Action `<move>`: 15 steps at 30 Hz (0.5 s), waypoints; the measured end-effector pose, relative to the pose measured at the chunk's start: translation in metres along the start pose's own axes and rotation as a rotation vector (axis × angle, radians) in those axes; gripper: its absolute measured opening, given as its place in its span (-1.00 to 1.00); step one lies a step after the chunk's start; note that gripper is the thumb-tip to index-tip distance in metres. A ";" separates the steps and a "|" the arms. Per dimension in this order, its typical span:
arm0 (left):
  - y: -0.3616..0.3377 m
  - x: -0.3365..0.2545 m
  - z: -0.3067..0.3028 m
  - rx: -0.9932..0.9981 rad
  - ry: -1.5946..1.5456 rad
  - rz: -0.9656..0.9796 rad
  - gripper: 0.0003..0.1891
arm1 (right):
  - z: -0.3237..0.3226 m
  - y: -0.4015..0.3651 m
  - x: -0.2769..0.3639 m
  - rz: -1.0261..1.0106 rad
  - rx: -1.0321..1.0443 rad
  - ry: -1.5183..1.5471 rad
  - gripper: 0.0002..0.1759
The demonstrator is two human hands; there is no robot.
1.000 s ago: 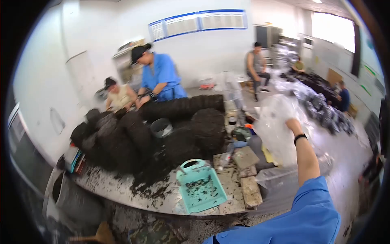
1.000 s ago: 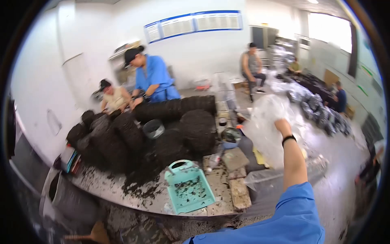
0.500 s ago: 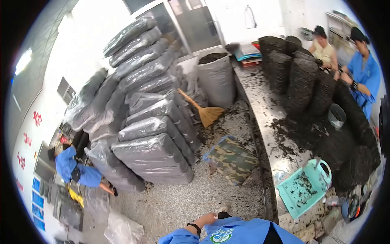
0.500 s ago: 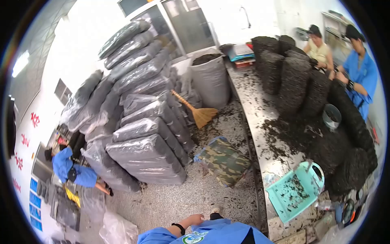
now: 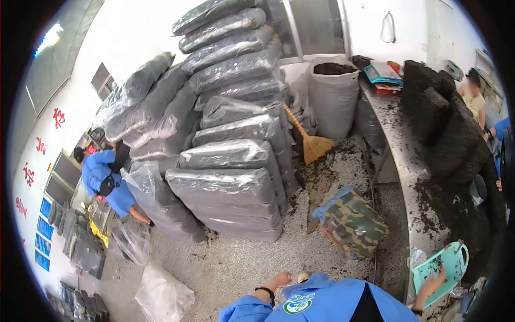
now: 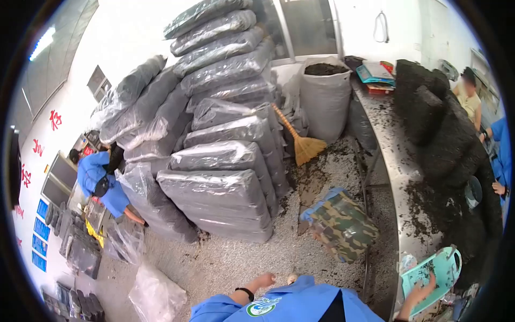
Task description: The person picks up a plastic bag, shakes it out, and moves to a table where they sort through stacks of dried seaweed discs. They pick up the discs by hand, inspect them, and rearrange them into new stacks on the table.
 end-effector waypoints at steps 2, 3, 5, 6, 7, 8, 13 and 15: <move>-0.016 0.044 -0.077 -0.215 -0.233 -0.227 -0.53 | 0.127 0.008 0.139 0.113 0.262 0.342 -0.50; -0.017 0.063 -0.092 -0.217 -0.241 -0.246 -0.53 | 0.183 -0.005 0.199 0.137 0.398 0.559 -0.48; -0.029 0.120 -0.119 -0.432 -0.584 -0.378 -0.52 | 0.255 -0.027 0.349 0.010 0.679 0.737 -0.49; -0.028 0.138 -0.119 -0.435 -0.588 -0.396 -0.52 | 0.285 -0.045 0.414 -0.134 0.828 0.722 -0.49; -0.029 0.163 -0.110 -0.519 -0.809 -0.452 -0.52 | 0.316 -0.066 0.466 -0.210 0.952 0.735 -0.47; -0.032 0.181 -0.097 -0.605 -1.035 -0.507 -0.52 | 0.338 -0.089 0.516 -0.264 1.070 0.824 -0.46; -0.066 0.166 -0.045 -0.605 -1.378 -0.649 -0.57 | 0.464 -0.189 0.686 -0.605 1.374 0.892 -0.35; -0.070 0.157 0.007 -0.584 -1.604 -0.681 -0.56 | 0.508 -0.225 0.747 -0.753 1.408 0.835 -0.29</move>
Point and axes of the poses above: each hand's wrist, its own y-axis towards the middle knuckle, its own z-axis out of the palm, x = y × z, the point moved 10 cm from there along y, towards the middle knuckle, and after that the axes turned 15 degrees about y, right-handed, at the moved point
